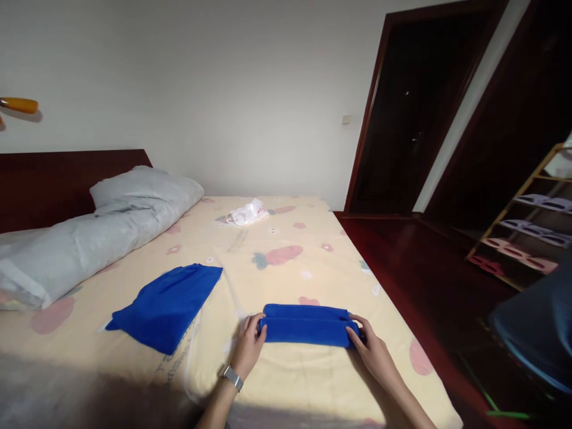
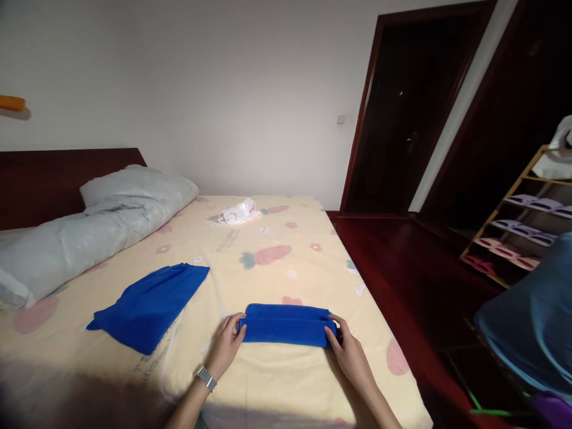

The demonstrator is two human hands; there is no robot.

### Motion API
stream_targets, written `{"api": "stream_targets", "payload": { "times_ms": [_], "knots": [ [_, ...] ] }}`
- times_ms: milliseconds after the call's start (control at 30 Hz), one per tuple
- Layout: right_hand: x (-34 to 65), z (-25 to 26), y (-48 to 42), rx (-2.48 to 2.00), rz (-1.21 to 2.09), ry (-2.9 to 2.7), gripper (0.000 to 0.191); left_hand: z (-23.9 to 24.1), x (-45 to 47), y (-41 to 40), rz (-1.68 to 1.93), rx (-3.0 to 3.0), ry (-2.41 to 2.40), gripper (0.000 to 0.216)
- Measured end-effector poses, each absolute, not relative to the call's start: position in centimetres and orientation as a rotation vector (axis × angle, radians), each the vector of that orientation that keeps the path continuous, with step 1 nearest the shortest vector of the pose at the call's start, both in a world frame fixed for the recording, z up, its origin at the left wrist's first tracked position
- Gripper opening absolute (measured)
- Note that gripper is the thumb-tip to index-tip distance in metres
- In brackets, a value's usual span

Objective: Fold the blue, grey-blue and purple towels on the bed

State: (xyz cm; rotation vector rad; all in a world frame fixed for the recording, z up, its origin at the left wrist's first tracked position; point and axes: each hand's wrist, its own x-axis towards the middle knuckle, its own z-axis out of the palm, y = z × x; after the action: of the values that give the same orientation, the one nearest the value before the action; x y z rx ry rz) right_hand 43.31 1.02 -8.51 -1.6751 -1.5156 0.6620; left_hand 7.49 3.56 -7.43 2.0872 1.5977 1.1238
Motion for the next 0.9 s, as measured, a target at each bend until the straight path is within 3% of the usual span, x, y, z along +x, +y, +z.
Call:
{"api": "stream_targets", "payload": {
  "times_ms": [100, 333, 533, 767, 900],
  "knots": [
    [43.3, -8.7, 0.8, -1.716, 0.545, -1.606, 0.047, -7.5, 7.6, 3.6, 1.084, 2.199, 1.625, 0.029],
    [41.1, -8.4, 0.3, -1.650, -0.218, -1.828, 0.039, -5.4, 9.2, 2.9, 0.928, 2.625, 1.676, 0.035],
    [38.4, -8.2, 0.6, -1.330, -0.178, -2.316, 0.052, -5.4, 12.3, 3.0, 0.588, 2.943, 1.143, 0.053],
    [42.1, -9.4, 0.8, -1.427, -0.040, -2.344, 0.060, -7.6, 7.2, 5.5, 0.510, 2.723, 1.214, 0.066],
    [43.8, -9.2, 1.4, -1.525, 0.231, -2.152, 0.057, -7.3, 4.7, 6.3, 0.544, 2.400, 1.270, 0.065]
  ]
}}
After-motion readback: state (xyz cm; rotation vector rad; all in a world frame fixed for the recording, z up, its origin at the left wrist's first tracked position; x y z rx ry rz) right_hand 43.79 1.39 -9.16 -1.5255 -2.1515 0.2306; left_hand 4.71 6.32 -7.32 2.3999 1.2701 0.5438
